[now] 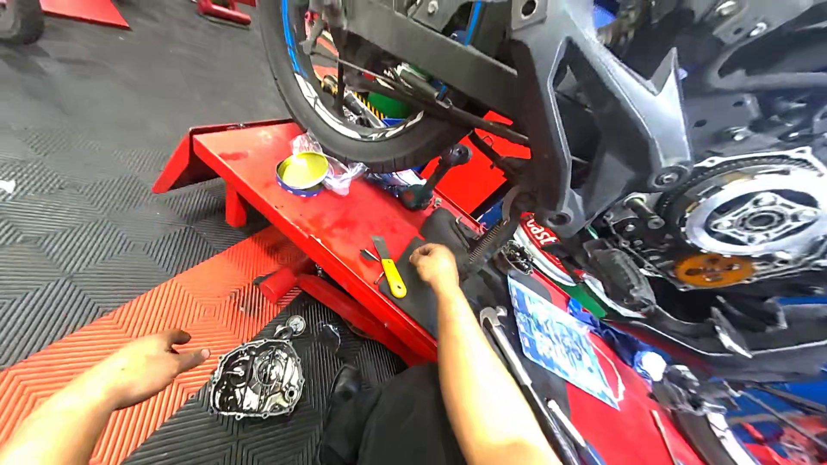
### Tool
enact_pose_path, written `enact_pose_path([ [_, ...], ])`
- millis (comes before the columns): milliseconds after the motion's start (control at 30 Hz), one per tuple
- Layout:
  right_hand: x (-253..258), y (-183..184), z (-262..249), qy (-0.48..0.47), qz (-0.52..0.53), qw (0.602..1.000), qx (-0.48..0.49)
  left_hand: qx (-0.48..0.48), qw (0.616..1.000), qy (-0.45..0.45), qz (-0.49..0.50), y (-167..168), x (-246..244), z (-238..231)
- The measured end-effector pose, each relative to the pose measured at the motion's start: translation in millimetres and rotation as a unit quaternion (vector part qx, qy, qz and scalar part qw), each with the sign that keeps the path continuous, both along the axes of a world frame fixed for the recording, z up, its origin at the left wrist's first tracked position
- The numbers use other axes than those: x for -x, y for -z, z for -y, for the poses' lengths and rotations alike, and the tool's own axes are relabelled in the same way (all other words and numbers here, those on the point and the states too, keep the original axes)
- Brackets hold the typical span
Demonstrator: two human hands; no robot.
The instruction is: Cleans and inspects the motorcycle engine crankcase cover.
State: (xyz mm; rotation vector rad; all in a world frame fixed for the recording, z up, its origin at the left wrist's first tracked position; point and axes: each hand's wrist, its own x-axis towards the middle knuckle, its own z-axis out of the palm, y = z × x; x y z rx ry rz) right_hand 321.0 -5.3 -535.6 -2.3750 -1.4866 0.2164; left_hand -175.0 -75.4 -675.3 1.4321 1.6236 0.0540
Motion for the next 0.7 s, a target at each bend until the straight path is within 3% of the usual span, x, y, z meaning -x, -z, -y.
enact_pose_path([
  [100, 5, 12, 5, 0.066, 0.016, 0.996, 0.057, 0.003, 1.0, 0.003, 0.005, -4, -5, -2],
  [267, 7, 2, 8, 0.063, 0.071, 0.988, 0.12, 0.011, 1.0, 0.003, -0.006, 0, 1, -1],
  [500, 12, 1, 7, 0.07, 0.117, 0.983, 0.123, 0.012, 1.0, 0.006, -0.008, -8, -3, 6],
  [633, 30, -18, 11, -0.032, 0.092, 0.993, 0.071, -0.002, 0.999, 0.024, -0.024, -21, -7, 8],
  [700, 42, -16, 8, -0.11, 0.059, 0.986, 0.107, -0.002, 0.999, 0.035, -0.034, -21, -6, 9],
])
